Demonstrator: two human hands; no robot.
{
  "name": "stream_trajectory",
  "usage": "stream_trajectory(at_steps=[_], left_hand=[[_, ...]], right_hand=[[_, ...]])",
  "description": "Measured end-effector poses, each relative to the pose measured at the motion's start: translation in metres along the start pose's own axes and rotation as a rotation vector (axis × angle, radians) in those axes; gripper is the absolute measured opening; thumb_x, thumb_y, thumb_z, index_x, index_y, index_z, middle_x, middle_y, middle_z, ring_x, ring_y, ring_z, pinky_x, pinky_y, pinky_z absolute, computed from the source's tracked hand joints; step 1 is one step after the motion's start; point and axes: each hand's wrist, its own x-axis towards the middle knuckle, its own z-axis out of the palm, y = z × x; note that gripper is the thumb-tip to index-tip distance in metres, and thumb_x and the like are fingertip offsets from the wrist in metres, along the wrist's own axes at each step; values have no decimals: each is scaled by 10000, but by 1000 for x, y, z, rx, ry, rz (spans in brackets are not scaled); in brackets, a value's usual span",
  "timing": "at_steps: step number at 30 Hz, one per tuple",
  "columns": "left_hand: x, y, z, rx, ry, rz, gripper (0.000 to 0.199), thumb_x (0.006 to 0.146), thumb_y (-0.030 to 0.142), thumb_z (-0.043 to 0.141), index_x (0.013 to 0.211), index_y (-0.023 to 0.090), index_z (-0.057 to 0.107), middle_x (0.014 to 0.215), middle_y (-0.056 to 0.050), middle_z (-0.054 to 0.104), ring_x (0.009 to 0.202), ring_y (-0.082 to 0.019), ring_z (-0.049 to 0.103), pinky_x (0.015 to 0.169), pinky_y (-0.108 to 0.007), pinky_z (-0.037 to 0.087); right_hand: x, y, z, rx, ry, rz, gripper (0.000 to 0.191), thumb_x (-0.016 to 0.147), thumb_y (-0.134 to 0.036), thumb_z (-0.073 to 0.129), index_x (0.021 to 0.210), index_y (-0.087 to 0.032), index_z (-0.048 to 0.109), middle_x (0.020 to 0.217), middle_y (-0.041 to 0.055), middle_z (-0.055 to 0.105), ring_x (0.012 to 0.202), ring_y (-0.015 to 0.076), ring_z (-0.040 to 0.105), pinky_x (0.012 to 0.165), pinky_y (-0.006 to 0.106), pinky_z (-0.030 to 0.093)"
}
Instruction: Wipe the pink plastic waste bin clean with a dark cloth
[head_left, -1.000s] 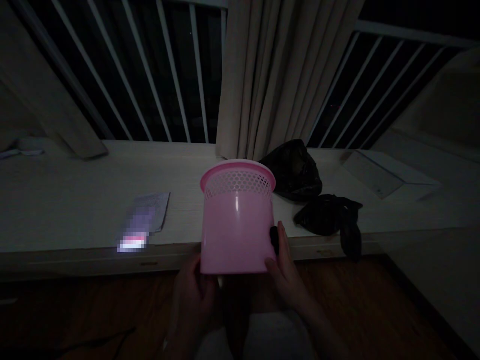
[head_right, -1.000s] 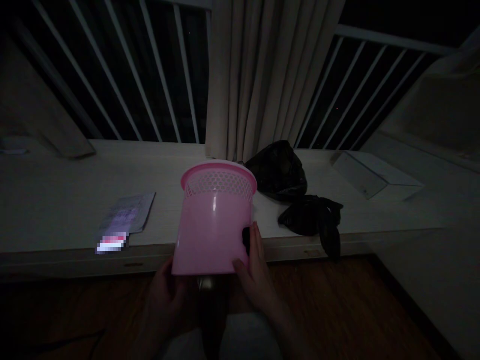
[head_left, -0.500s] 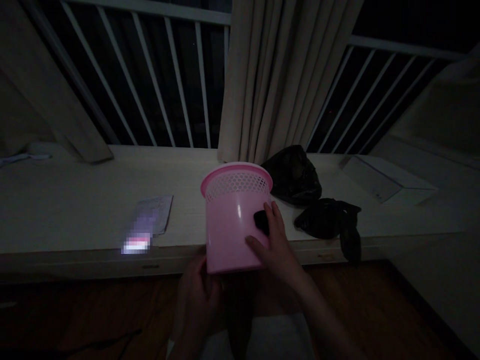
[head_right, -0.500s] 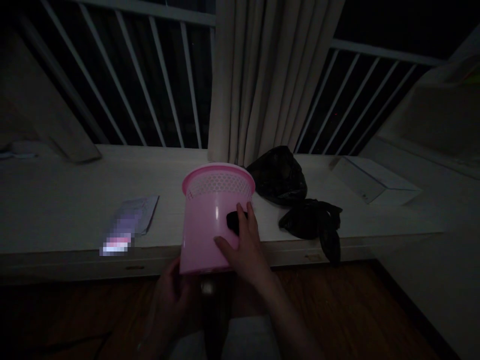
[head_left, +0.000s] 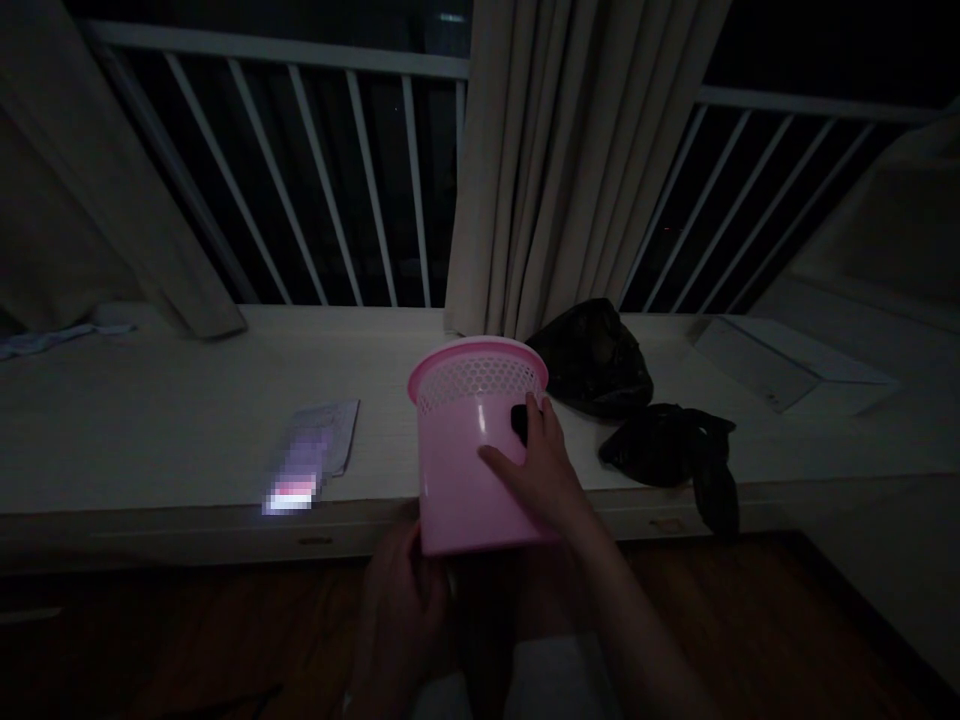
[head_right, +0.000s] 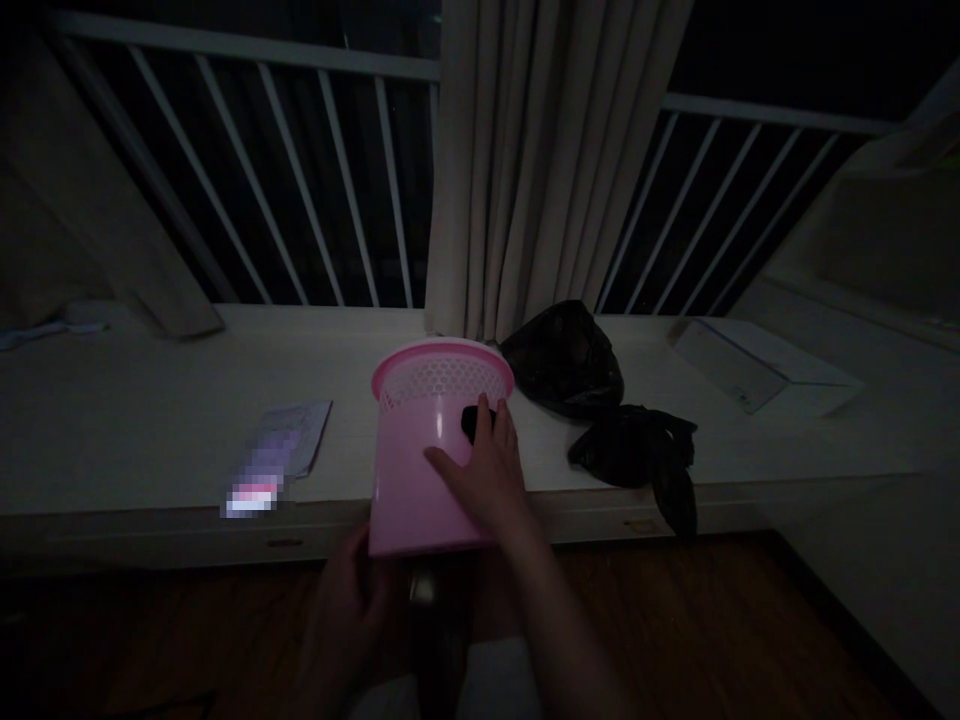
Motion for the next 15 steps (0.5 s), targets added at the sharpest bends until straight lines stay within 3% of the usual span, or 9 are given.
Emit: stream_trajectory(at_steps=[4,7,15], left_hand=[[-4,-11,4,1,40,37,405,889,340,497,1241,141,479,1120,-150,610,1008,-275,593,861,-456,489],[-7,-16,9,-8,44,41,448,881,344,523,1282,155,457,1168,-142,599,1040,-270,587,875,-443,485],[-6,-6,11,-31,78,33,442,876,343,515,1277,163,472,1174,-134,606,1024,-269,596,838,-430,494]], right_hand=[[-33,19,-1,55,-56,39,1047,728,-604,670,1535,-223,124,1615,140,80,1488,297,62,1175,537,171],[-51,26,-3,54,-68,36,1027,748,-568,663,1536,-219,103,1616,137,67,1490,285,55,1173,525,188],[-57,26,-15,75,-148,25,1081,685,-488,731,1532,-207,120,1615,148,54,1490,285,41,1182,524,151]])
